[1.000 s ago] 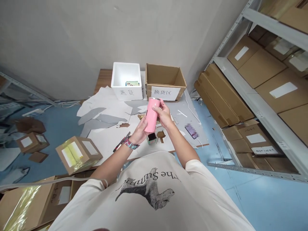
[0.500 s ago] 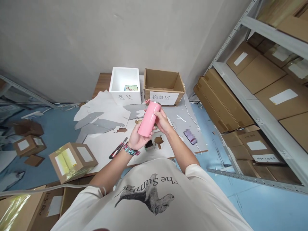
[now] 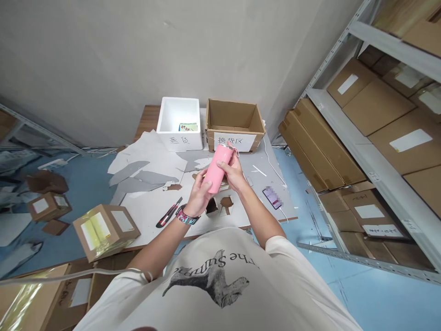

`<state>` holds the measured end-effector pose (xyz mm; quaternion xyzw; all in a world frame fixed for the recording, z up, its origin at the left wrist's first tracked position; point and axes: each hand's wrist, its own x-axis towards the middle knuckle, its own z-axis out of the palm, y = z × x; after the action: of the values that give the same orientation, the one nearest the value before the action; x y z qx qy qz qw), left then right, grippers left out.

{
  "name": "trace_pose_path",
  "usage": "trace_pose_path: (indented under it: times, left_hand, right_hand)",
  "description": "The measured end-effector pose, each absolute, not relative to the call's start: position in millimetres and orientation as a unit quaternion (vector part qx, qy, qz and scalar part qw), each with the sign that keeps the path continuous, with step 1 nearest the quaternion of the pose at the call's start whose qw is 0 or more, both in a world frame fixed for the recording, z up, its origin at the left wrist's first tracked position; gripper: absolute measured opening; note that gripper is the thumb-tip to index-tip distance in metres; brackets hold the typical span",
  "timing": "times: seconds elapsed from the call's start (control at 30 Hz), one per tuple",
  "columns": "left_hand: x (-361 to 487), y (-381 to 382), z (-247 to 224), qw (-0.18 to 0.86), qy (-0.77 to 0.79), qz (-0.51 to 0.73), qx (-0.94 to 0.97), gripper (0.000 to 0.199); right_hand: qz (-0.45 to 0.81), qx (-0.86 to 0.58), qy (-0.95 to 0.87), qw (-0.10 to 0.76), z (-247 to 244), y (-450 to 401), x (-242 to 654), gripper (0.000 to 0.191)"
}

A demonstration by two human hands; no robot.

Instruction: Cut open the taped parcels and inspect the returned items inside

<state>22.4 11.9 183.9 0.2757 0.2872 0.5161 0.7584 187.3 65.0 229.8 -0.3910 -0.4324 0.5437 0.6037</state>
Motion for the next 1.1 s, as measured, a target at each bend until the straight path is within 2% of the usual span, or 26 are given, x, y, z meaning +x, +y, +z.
trace_pose_path:
  times: [0.07,0.17,0.27,0.33,0.4,0.5,0.63,0.73,0.93,1.1]
  left_hand:
    - [16.3,7.3,186.3,0.798,0.266,0.470,0.266,0.076]
    - [4.1,1.4,187.2,0.833,0.255,0.412,0.269,0.079]
    - [-6.7,-4.2,183.6,0.729,0.311,0.505,0.341,0.082]
    - [-12.6,-7.8,180.2,0.649,0.343,0.550,0.399,0.086]
    - [-17.9,-11.1,177.9,0.616,0.351,0.551,0.440,0.085]
    - [-24.3,-15.0,178.8,0.686,0.313,0.515,0.408,0.082]
    - [-28.5,-16.3,183.1,0.838,0.233,0.410,0.276,0.083]
    - [-28.7,-15.0,183.0,0.851,0.218,0.411,0.245,0.081]
    - [-26.6,-10.6,181.0,0.888,0.228,0.355,0.181,0.060]
    - [-22.7,-4.5,180.0,0.901,0.245,0.312,0.179,0.062]
  right_hand:
    - [0.567,-0.374,-0.432,0.593,229.8,58.6,183.4,0.097]
    - [0.602,-0.363,-0.421,0.573,223.1,48.2,176.3,0.081]
    - [0.601,-0.408,-0.398,0.561,210.0,41.2,169.2,0.074]
    - [0.581,-0.437,-0.393,0.562,202.4,37.6,165.4,0.082]
    - [0.559,-0.449,-0.399,0.572,199.3,32.9,162.7,0.099]
    - [0.546,-0.439,-0.412,0.583,204.2,23.0,160.6,0.110]
    - [0.559,-0.408,-0.452,0.563,219.5,11.2,165.4,0.102]
    - [0.560,-0.401,-0.466,0.556,228.7,11.1,178.2,0.097]
    - [0.589,-0.402,-0.467,0.523,229.1,23.9,217.5,0.087]
    - [0.603,-0.403,-0.456,0.515,217.1,22.2,242.4,0.083]
